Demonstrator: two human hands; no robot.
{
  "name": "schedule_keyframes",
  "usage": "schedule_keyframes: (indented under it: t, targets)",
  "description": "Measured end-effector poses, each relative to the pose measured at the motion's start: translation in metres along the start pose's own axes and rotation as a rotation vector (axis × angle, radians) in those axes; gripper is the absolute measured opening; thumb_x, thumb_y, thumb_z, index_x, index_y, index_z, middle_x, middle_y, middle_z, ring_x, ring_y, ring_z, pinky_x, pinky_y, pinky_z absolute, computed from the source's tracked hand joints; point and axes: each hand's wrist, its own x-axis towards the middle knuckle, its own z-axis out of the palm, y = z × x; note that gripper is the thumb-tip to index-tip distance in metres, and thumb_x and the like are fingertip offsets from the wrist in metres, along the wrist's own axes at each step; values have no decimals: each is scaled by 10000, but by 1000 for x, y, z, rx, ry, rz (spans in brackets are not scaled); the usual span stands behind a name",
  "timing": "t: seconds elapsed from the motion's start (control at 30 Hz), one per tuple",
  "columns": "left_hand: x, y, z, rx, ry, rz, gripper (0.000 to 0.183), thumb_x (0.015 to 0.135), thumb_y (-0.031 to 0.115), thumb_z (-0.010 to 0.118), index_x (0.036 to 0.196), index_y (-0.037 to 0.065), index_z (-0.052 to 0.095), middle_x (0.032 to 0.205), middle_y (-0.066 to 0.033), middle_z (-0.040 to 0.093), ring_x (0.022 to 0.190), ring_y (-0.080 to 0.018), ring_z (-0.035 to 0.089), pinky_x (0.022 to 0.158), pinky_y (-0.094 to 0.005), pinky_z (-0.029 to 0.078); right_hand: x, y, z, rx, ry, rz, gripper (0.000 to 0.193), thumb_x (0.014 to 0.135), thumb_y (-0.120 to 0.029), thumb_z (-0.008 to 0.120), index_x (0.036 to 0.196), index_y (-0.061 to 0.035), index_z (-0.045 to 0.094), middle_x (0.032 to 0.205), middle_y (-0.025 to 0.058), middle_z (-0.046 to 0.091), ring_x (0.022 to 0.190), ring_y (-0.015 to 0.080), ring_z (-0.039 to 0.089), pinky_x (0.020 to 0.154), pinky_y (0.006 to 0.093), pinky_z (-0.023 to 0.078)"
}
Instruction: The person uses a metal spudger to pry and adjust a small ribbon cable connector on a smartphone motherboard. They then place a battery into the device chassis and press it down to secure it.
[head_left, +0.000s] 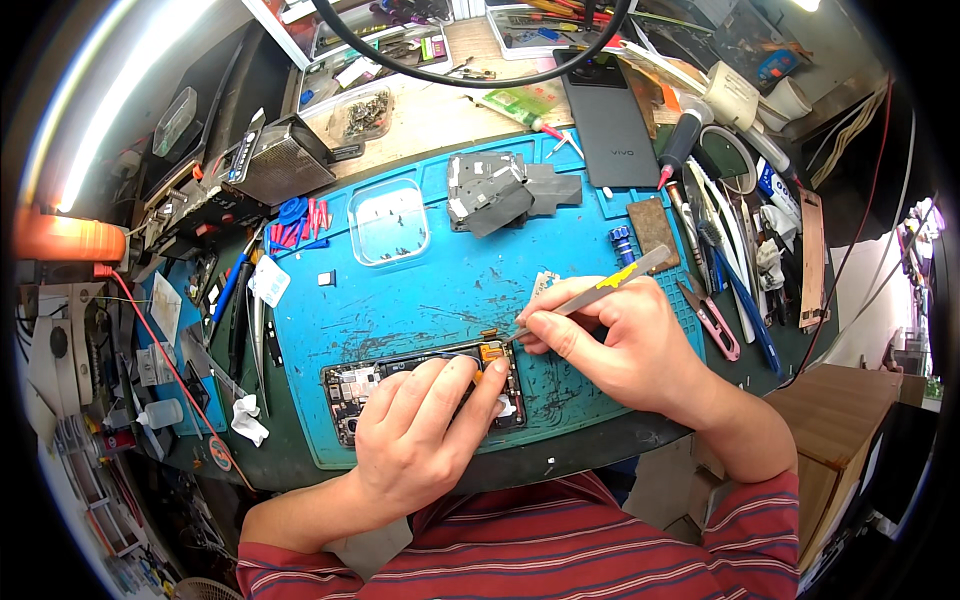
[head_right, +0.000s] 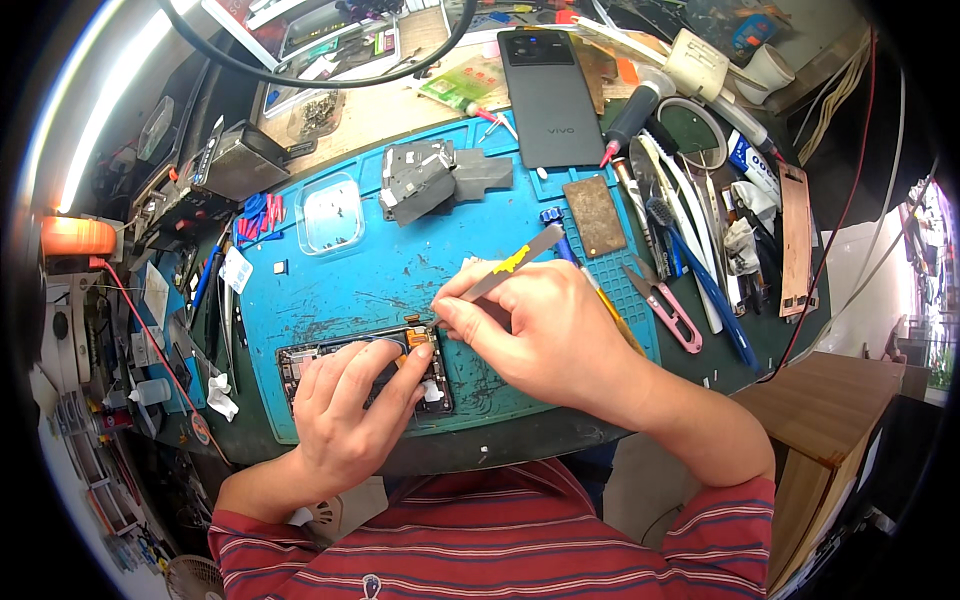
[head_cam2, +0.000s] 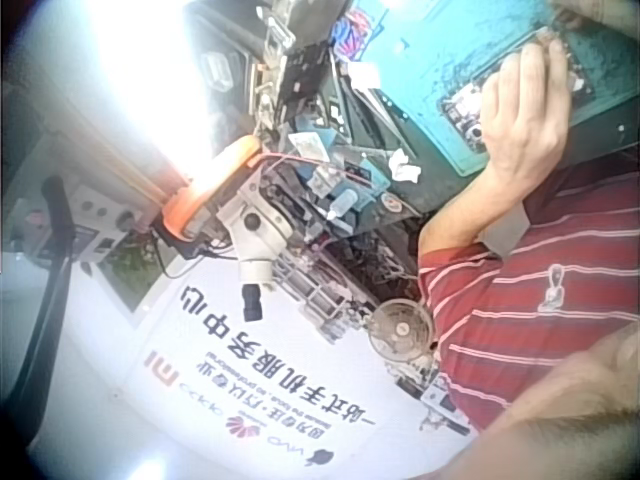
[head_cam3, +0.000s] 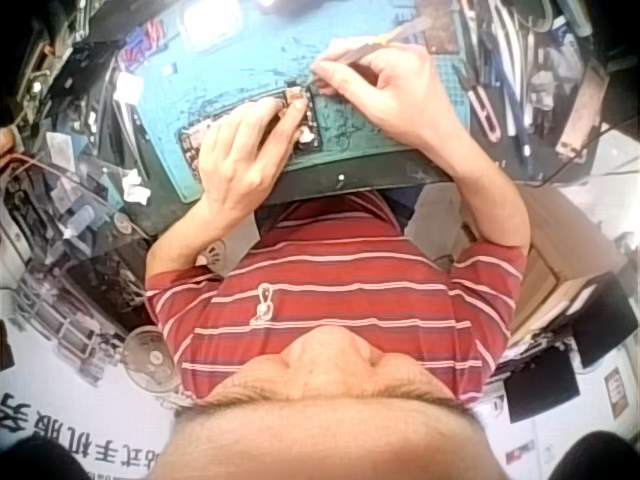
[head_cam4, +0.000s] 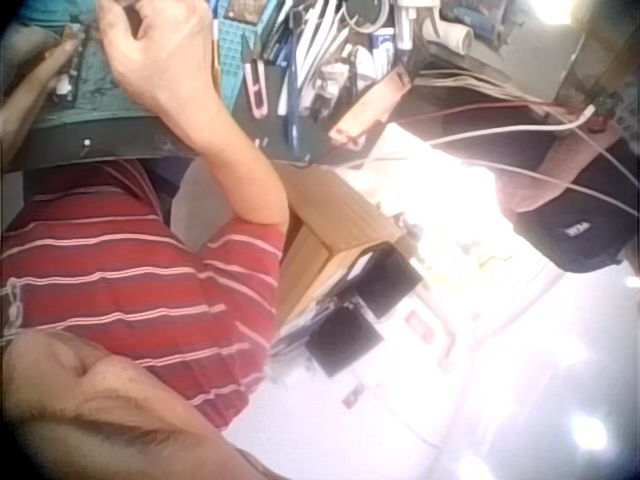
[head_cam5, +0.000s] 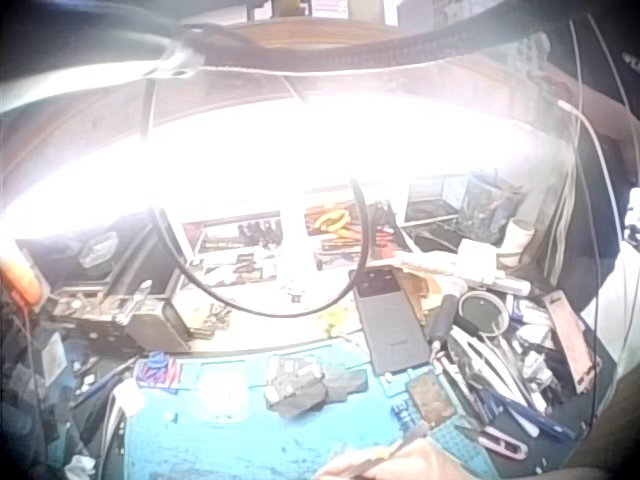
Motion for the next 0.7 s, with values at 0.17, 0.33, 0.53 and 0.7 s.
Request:
schedule_keyframes:
  t: [0.17, 0.33, 0.53, 0.7]
  targets:
    - [-1, 0, 1, 1, 5, -4, 379, 878, 213, 778, 1237, 94, 792, 1165, -63, 667, 1014, -209, 676, 824, -351, 533, 2, 0, -1, 14, -10, 13, 197, 1062, -75, 672, 1045, 108, 745, 965, 148, 783, 887, 218, 804, 800, 323, 651]
    - [0, 0, 0, 7, 6, -4, 377, 875, 214, 779, 1234, 98, 794, 1162, -61, 667, 1013, -208, 675, 823, -350, 532, 2, 1, -1, 20, -8, -9, 205, 1069, -81, 662, 1045, 106, 744, 962, 148, 777, 888, 225, 805, 802, 326, 652]
    - [0, 1, 1, 1, 5, -6, 379, 875, 214, 778, 1236, 98, 793, 1160, -62, 668, 1013, -208, 676, 827, -351, 534, 1, 0, -1, 14, -6, 9, 207, 1071, -86, 662, 1048, 103, 744, 961, 145, 779, 887, 222, 805, 801, 325, 652]
    - [0, 0, 1, 5, 9, -4, 379, 879, 218, 776, 1238, 97, 792, 1163, -63, 670, 1014, -208, 677, 827, -352, 536, 1, 1, -1, 11, -9, 6, 207, 1071, -86, 662, 1047, 102, 744, 961, 144, 781, 886, 219, 804, 801, 325, 651]
